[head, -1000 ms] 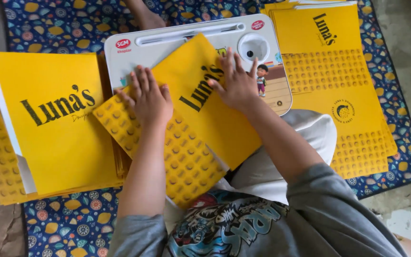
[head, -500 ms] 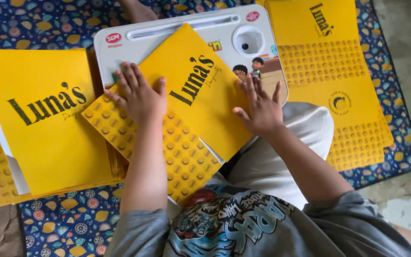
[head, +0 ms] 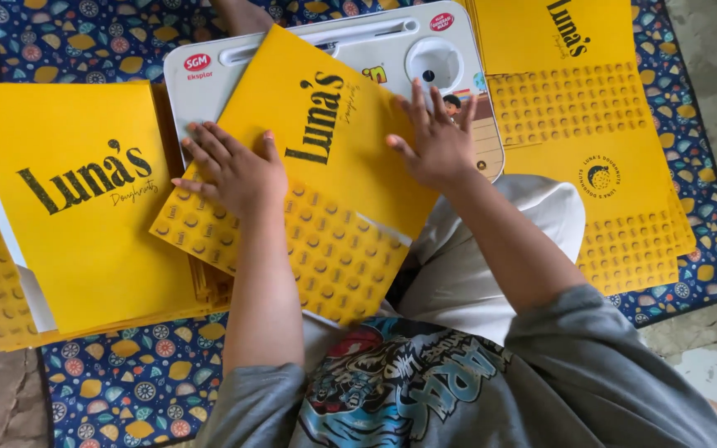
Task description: Folding flat cardboard sheets into boxes and stacking them on the floor.
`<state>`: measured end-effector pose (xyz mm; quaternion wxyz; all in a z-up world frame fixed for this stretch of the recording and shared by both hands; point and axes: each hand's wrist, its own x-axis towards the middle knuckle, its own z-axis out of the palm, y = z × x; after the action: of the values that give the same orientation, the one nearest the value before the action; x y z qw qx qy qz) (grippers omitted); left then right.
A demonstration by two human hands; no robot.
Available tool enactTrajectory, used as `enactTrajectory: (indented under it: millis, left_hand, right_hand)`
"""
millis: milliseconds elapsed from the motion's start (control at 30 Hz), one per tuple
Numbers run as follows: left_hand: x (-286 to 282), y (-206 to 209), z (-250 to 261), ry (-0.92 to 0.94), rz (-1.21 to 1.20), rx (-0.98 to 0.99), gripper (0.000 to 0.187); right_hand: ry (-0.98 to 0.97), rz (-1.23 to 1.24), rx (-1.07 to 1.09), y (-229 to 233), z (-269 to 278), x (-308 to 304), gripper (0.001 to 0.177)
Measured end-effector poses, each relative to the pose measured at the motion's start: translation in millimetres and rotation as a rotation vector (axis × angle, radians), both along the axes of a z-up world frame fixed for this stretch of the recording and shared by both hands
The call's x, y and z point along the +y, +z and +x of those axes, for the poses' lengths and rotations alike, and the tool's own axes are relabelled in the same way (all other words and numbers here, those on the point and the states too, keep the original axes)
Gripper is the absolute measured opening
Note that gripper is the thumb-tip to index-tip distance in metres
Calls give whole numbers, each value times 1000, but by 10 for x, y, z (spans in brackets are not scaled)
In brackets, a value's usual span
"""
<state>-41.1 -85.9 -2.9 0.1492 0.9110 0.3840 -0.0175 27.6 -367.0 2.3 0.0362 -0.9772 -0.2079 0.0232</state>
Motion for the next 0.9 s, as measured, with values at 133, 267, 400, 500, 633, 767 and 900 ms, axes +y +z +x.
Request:
enactTrajectory:
  millis: [133,267,400,500,633,767,900]
  left_hand:
    - [-3,2,18,-14,-2,9,83]
    - [-54,96,-25,-30,-5,-16,83]
    - [-41,43,-10,-34,4,-36,83]
    - [-23,19,-2,-26,27,-36,83]
    - [1,125,-35,-74,36,-7,81]
    - [524,-213,-21,-312,150,-36,66]
    - [1092,-661,16,-460,189,-189,48]
  right_hand:
    - [6,30,-6,-4,-259,-450,83]
    - [-4,35,-17,-37,-515,-732,94]
    - [-14,118,-35,-94,-500,-718,92]
    - [-22,109,-25,-123,-538,-683,94]
    - [-50,92,-17,-168,-590,-659,92]
    - [-53,114,24,-101,-582,-656,91]
    - [-79,152,57,-25,-616,-594,89]
